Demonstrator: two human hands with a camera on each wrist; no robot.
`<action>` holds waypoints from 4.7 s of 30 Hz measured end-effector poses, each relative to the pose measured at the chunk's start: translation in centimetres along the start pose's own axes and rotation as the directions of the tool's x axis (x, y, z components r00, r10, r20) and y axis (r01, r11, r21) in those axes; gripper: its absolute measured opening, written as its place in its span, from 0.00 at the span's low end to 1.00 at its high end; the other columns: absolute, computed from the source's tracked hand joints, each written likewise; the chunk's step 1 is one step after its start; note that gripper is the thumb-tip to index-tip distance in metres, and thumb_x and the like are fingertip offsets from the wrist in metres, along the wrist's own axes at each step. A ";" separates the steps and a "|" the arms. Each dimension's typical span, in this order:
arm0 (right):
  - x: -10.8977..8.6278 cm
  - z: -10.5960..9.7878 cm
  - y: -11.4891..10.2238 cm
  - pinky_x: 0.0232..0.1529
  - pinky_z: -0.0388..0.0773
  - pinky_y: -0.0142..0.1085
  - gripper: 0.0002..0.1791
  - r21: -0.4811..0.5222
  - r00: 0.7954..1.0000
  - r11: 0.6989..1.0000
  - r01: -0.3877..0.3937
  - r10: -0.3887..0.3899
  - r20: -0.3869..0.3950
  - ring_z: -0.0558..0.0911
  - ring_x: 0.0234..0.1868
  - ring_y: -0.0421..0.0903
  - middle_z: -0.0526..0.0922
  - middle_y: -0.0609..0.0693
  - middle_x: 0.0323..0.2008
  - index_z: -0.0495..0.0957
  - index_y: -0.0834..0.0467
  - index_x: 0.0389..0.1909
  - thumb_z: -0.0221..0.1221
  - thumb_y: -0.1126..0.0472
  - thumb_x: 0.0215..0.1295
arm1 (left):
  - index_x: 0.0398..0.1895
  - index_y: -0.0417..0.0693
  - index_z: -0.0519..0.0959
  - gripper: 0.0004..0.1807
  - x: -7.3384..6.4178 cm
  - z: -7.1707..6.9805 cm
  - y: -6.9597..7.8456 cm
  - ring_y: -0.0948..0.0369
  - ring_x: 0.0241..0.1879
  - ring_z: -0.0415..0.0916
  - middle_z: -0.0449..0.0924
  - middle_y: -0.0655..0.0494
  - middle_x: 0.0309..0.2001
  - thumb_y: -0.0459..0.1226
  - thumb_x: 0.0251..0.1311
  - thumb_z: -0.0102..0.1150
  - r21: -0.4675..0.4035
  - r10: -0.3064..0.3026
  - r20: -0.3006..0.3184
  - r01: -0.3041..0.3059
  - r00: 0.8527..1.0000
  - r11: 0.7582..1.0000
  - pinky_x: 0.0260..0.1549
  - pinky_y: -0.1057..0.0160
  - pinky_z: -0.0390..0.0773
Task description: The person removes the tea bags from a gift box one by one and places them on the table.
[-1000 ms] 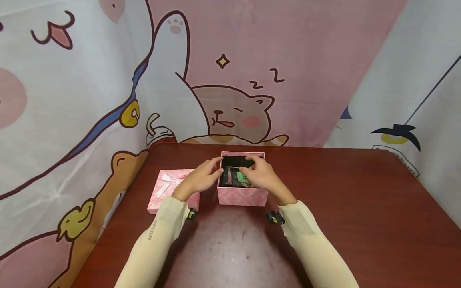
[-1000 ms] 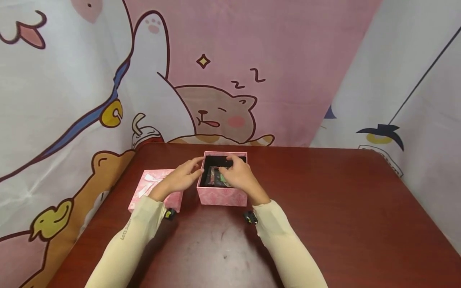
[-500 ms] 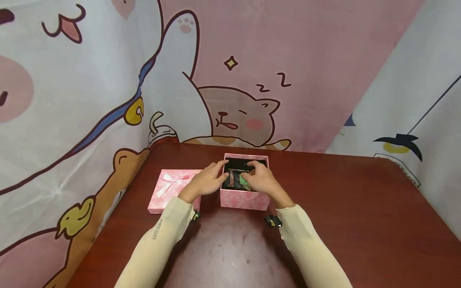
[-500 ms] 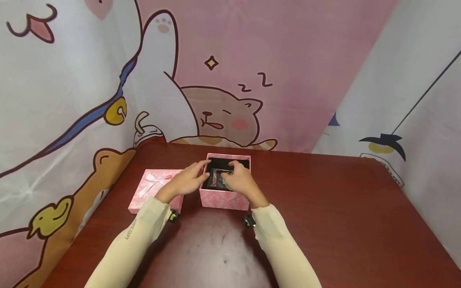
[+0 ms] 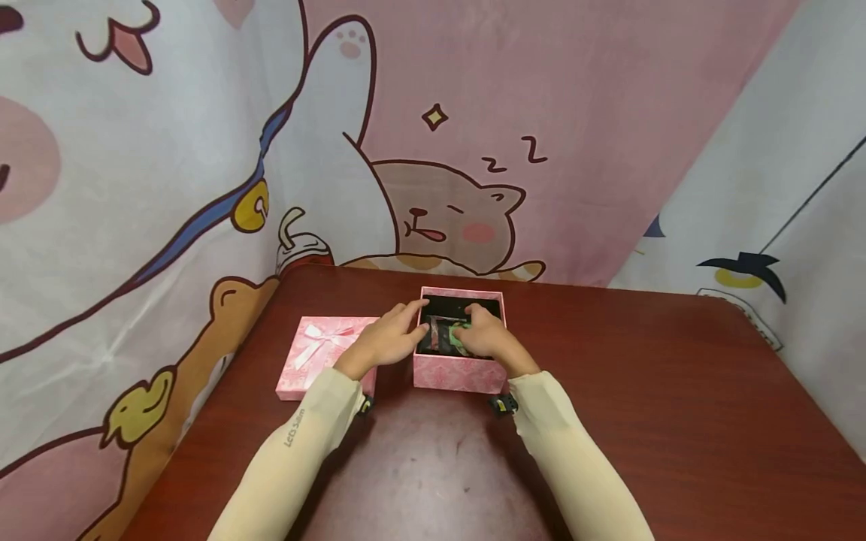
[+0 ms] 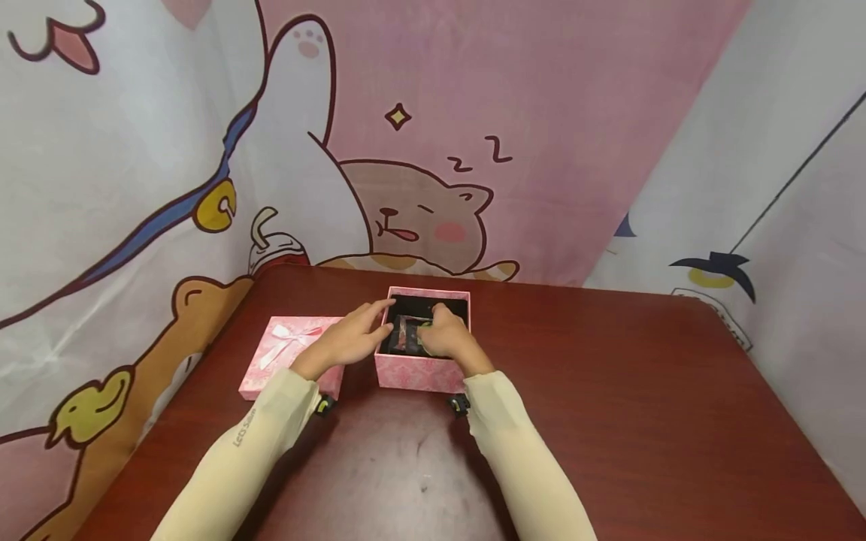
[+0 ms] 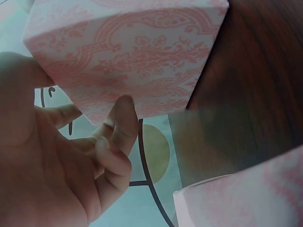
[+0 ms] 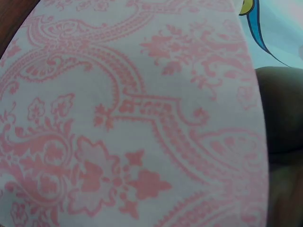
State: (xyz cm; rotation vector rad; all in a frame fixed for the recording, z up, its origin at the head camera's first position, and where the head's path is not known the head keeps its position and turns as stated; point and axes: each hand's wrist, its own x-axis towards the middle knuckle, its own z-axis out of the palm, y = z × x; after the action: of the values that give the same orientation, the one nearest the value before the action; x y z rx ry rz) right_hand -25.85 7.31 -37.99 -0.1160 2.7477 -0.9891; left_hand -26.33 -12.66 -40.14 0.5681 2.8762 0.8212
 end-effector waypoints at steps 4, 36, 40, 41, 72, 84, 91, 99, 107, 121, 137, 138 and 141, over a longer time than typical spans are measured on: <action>0.4 0.5 0.2 0.61 0.69 0.52 0.33 0.004 0.999 0.999 -0.035 0.035 0.022 0.73 0.58 0.59 0.71 0.68 0.63 0.61 0.72 0.68 0.56 0.59 0.68 | 0.76 0.58 0.60 0.30 -0.1 0.2 -0.1 0.49 0.53 0.75 0.71 0.45 0.60 0.50 0.72 0.46 -0.005 0.013 0.011 -0.013 1.000 1.000 0.48 0.42 0.75; 1.9 1.1 0.7 0.41 0.71 0.43 0.17 0.062 0.997 0.997 -0.037 0.033 0.067 0.73 0.38 0.54 0.73 0.60 0.39 0.70 0.72 0.45 0.55 0.63 0.60 | 0.76 0.62 0.58 0.30 0.3 0.4 -0.3 0.51 0.52 0.75 0.71 0.47 0.61 0.49 0.73 0.46 -0.002 0.004 -0.005 -0.004 1.000 1.000 0.45 0.43 0.76; 1.7 1.1 0.6 0.51 0.74 0.48 0.27 0.042 0.997 0.998 -0.045 0.042 0.063 0.75 0.47 0.56 0.76 0.65 0.51 0.66 0.75 0.58 0.55 0.62 0.63 | 0.76 0.62 0.58 0.29 0.3 0.4 -0.3 0.50 0.53 0.75 0.71 0.46 0.61 0.49 0.73 0.46 -0.008 0.001 -0.003 -0.001 1.000 1.000 0.46 0.43 0.75; 1.7 1.1 0.6 0.54 0.73 0.49 0.29 0.027 0.997 0.998 -0.049 0.047 0.061 0.75 0.50 0.57 0.75 0.66 0.53 0.64 0.75 0.61 0.55 0.62 0.63 | 0.76 0.62 0.58 0.29 0.3 0.4 -0.3 0.50 0.53 0.75 0.71 0.46 0.61 0.49 0.73 0.46 -0.006 0.001 -0.002 -0.001 1.000 1.000 0.46 0.43 0.75; 2.2 2.0 0.7 0.57 0.71 0.61 0.45 -0.138 0.985 0.975 -0.172 0.168 -0.038 0.66 0.64 0.72 0.60 0.79 0.63 0.55 0.74 0.66 0.67 0.52 0.61 | 0.76 0.58 0.58 0.30 0.1 0.5 -0.2 0.48 0.55 0.75 0.71 0.44 0.62 0.48 0.73 0.46 -0.013 0.002 0.003 -0.002 1.000 1.000 0.46 0.41 0.75; 2.2 2.0 0.7 0.53 0.76 0.53 0.41 -0.063 0.991 0.995 -0.081 0.073 -0.114 0.78 0.55 0.63 0.75 0.72 0.52 0.56 0.73 0.63 0.68 0.57 0.59 | 0.76 0.59 0.58 0.30 0.1 0.5 -0.2 0.47 0.57 0.74 0.70 0.44 0.62 0.49 0.73 0.45 -0.017 0.003 0.003 -0.003 1.000 1.000 0.48 0.39 0.75; 2.3 1.9 0.8 0.50 0.76 0.50 0.37 0.007 0.991 1.000 -0.017 0.018 -0.136 0.79 0.47 0.57 0.79 0.68 0.47 0.61 0.70 0.62 0.69 0.61 0.57 | 0.77 0.60 0.57 0.30 0.1 0.4 -0.1 0.47 0.57 0.74 0.70 0.44 0.63 0.49 0.74 0.44 -0.014 -0.003 0.007 0.003 1.000 1.000 0.48 0.40 0.75; 2.2 1.8 0.7 0.46 0.77 0.46 0.22 0.040 0.988 0.998 0.052 -0.046 -0.145 0.79 0.42 0.54 0.82 0.60 0.42 0.74 0.63 0.52 0.67 0.64 0.57 | 0.76 0.59 0.57 0.30 0.1 0.4 -0.1 0.48 0.54 0.75 0.71 0.43 0.61 0.49 0.73 0.44 -0.016 -0.004 0.007 0.004 1.000 1.000 0.44 0.41 0.76; 2.0 1.8 0.7 0.33 0.78 0.38 0.12 0.067 0.980 0.989 0.132 -0.120 -0.158 0.79 0.33 0.48 0.84 0.56 0.35 0.82 0.63 0.43 0.66 0.67 0.57 | 0.76 0.59 0.58 0.29 0.0 0.5 0.0 0.49 0.50 0.76 0.71 0.43 0.60 0.48 0.73 0.44 -0.021 0.000 -0.005 0.000 1.000 1.000 0.41 0.42 0.77; 1.8 1.6 0.8 0.23 0.82 0.40 0.13 0.210 0.986 0.970 0.122 -0.093 -0.141 0.84 0.20 0.50 0.84 0.58 0.30 0.82 0.66 0.44 0.65 0.66 0.58 | 0.77 0.58 0.57 0.30 -0.1 0.6 0.1 0.46 0.55 0.75 0.70 0.43 0.63 0.50 0.74 0.43 -0.011 -0.005 0.011 0.005 1.000 1.000 0.47 0.39 0.76; 0.8 -0.7 0.5 0.32 0.83 0.49 0.14 0.292 0.974 0.937 0.191 -0.145 -0.174 0.83 0.24 0.48 0.82 0.62 0.36 0.80 0.70 0.48 0.63 0.69 0.61 | 0.76 0.59 0.58 0.30 0.1 0.4 0.2 0.46 0.58 0.74 0.70 0.41 0.62 0.49 0.73 0.45 -0.033 0.012 -0.008 -0.012 1.000 0.999 0.51 0.39 0.74; 0.7 -0.9 0.4 0.32 0.83 0.49 0.14 0.297 0.975 0.936 0.188 -0.140 -0.174 0.83 0.24 0.48 0.82 0.62 0.36 0.80 0.70 0.48 0.63 0.69 0.62 | 0.76 0.59 0.58 0.30 0.1 0.3 0.2 0.46 0.58 0.74 0.71 0.41 0.62 0.49 0.73 0.45 -0.034 0.012 -0.008 -0.012 1.000 0.999 0.51 0.39 0.74; 0.5 -1.4 0.3 0.30 0.84 0.44 0.15 0.307 0.977 0.936 0.173 -0.123 -0.176 0.82 0.23 0.46 0.82 0.63 0.37 0.80 0.69 0.49 0.64 0.68 0.62 | 0.76 0.60 0.58 0.30 0.1 0.3 0.3 0.47 0.58 0.74 0.71 0.42 0.62 0.48 0.73 0.45 -0.034 0.008 -0.006 -0.008 1.000 0.999 0.51 0.39 0.74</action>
State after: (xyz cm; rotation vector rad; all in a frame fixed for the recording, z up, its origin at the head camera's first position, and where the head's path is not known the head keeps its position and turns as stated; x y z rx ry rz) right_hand -26.64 8.36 -37.19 -0.2038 2.6980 -1.5332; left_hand -26.28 -12.23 -40.23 0.5744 2.8609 0.8728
